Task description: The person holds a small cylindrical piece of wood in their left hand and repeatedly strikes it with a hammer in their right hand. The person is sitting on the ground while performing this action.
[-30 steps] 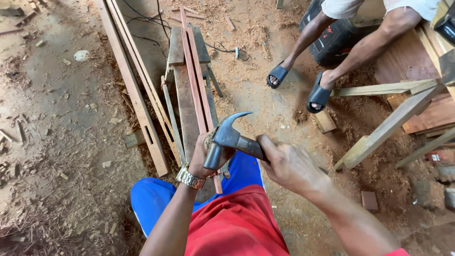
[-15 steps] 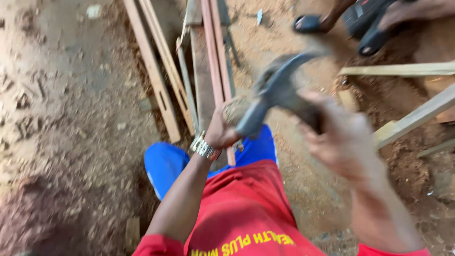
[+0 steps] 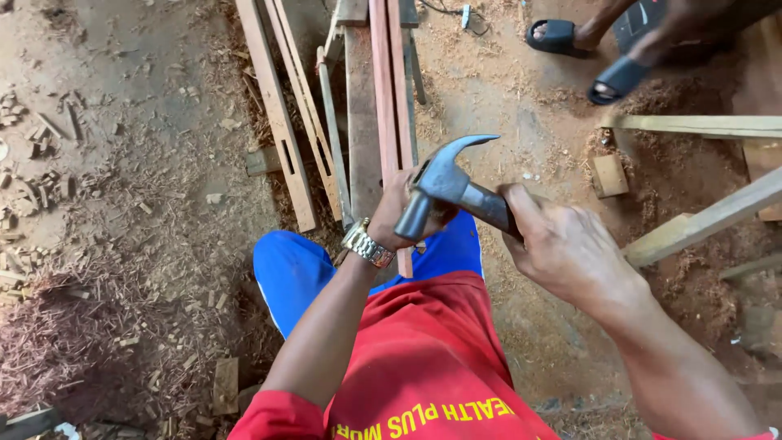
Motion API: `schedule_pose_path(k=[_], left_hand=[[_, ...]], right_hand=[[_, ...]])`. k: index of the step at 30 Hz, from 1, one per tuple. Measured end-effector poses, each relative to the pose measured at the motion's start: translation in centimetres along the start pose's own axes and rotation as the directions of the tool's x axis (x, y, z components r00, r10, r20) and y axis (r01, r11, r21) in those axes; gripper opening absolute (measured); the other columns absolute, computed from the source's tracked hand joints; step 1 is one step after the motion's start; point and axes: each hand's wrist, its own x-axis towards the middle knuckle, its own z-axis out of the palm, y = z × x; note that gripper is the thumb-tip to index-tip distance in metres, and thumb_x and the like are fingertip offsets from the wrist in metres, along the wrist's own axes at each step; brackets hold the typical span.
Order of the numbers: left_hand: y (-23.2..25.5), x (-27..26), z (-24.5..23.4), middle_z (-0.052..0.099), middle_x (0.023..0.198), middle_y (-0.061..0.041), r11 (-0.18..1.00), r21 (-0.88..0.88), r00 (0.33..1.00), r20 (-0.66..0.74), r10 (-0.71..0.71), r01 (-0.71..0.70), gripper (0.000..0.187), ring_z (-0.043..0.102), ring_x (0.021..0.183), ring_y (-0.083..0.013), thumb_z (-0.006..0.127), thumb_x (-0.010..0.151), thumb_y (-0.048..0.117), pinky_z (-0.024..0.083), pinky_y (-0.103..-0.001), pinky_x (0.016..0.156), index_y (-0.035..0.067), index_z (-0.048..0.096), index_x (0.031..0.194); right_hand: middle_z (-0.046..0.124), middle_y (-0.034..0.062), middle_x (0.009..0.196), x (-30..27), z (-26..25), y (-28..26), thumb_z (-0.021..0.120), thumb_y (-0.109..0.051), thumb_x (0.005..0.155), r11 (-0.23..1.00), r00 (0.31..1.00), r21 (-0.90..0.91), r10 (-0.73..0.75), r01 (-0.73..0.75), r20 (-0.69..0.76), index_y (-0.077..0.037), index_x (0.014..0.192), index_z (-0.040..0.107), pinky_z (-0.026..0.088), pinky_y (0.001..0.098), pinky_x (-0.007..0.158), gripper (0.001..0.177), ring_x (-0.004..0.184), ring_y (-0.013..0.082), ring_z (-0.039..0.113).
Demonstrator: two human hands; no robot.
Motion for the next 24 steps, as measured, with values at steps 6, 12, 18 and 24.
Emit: schedule_pose_path(k=[6, 12, 18, 24], left_hand=[[1.6, 0.1, 2.1, 0.074, 0.092, -0.009, 0.969, 0.236, 0.986, -0.132, 0.104, -0.071, 0.026, 0.072, 0.082, -0.0169, 0.078, 0.082, -0.001, 0.062, -0.033, 0.072, -0.001, 0.066, 0.105], [2.2, -1.1, 2.3, 0.072, 0.092, -0.001, 0.578, 0.791, 0.949, 0.011, 0.316, -0.201, 0.028, 0.068, 0.086, -0.0083, 0.085, 0.084, 0.008, 0.058, -0.026, 0.079, 0.002, 0.067, 0.103], [-0.1, 0.1, -0.4, 0.071, 0.082, -0.005, 0.966, 0.246, 0.984, -0.134, 0.113, -0.078, 0.023, 0.067, 0.074, -0.0140, 0.077, 0.088, 0.020, 0.057, -0.030, 0.066, 0.002, 0.067, 0.098], [-1.6, -0.4, -3.5, 0.071, 0.080, -0.010, 0.988, 0.152, 0.995, -0.100, 0.011, 0.004, 0.018, 0.062, 0.060, -0.0134, 0.065, 0.098, 0.015, 0.049, -0.026, 0.049, -0.001, 0.068, 0.105]], right_hand=[[0.072, 0.0207, 0.085, -0.4, -1.8, 0.2, 0.071, -0.018, 0.090, 0.983, 0.937, 0.006, -0.173, 0.183, -0.304, -0.008, 0.129, 0.055, 0.055, 0.0477, 0.053, 0.043, 0.062, 0.0375, 0.070], [0.051, 0.0065, 0.065, -3.1, -2.6, 2.3, 0.066, -0.026, 0.098, 0.978, 0.817, 0.197, 0.059, 0.068, -0.574, -0.008, 0.125, 0.055, 0.051, 0.0330, 0.053, 0.035, 0.055, 0.0176, 0.060], [0.070, 0.0153, 0.075, 0.0, 2.3, 1.0, 0.067, -0.016, 0.084, 0.992, 0.978, 0.080, -0.080, 0.097, -0.194, -0.007, 0.120, 0.057, 0.055, 0.0471, 0.050, 0.038, 0.059, 0.0333, 0.070], [0.074, 0.0169, 0.085, -0.6, 0.3, 0.0, 0.069, -0.013, 0.088, 0.992, 0.984, 0.072, -0.096, 0.108, -0.151, -0.010, 0.132, 0.054, 0.057, 0.0490, 0.054, 0.047, 0.065, 0.0379, 0.072]])
